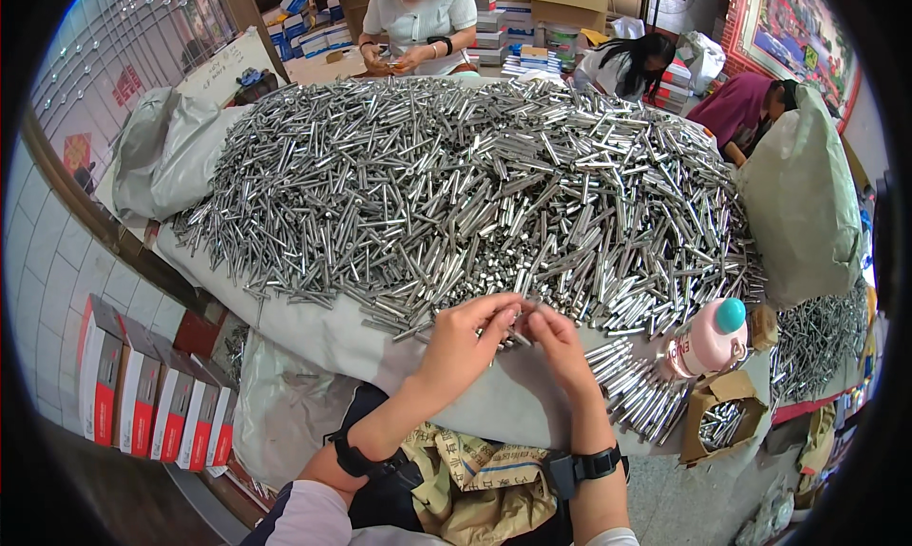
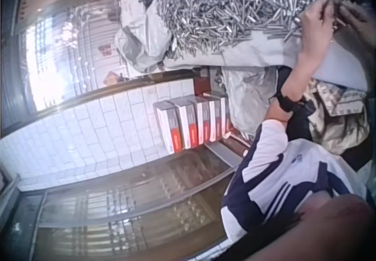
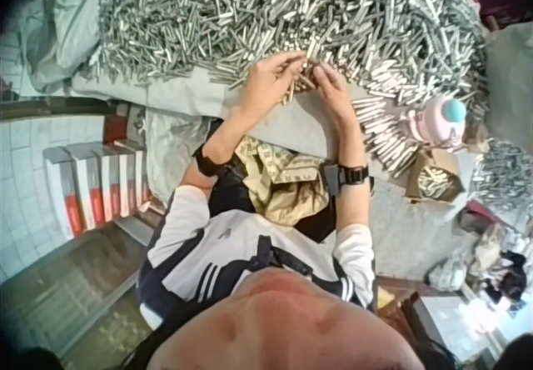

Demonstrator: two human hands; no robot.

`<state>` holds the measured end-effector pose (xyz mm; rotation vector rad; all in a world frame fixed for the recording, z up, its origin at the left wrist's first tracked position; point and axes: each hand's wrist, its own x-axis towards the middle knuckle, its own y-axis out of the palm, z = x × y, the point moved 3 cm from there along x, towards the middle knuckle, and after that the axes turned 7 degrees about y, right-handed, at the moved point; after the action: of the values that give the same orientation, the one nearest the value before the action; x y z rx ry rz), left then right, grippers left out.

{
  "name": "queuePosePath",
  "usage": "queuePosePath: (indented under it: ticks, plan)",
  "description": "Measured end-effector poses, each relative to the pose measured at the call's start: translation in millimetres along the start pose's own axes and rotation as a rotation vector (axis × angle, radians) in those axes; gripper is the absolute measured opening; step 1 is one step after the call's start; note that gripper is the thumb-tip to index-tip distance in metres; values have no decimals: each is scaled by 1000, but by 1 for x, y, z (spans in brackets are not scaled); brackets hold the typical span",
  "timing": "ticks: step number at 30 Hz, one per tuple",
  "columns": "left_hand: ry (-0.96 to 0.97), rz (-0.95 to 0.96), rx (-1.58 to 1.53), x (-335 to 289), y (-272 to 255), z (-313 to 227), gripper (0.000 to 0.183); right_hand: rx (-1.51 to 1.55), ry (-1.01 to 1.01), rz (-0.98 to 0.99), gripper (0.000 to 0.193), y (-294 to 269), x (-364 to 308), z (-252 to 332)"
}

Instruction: Sorting and inspecting small metal cylindrical components at a work table.

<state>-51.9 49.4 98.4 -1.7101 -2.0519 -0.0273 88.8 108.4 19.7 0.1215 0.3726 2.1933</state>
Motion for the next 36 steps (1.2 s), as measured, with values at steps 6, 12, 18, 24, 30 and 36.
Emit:
queuePosePath:
  ticks: [6,12,18,24,30,36]
  plan:
    - [77,-63,84,3,11,15,26,102,193,130,34,12,-10,-1]
    - [45,93,110,-6,25,29,38,37,295,166,23,2,-8,-3]
    - [4,154,25,-2,22,34,38,53,249,-66,23,-2,-6,-5]
    - [59,99,127,-4,17,44,29,96,238,62,20,3,-7,-3]
    - [-186,24,-125,-10,20,61,16,169,153,-54,21,-10,-4,-4]
    - [-95,-159,-130,-10,42,49,15,856,107,-55,28,-2,2,-14]
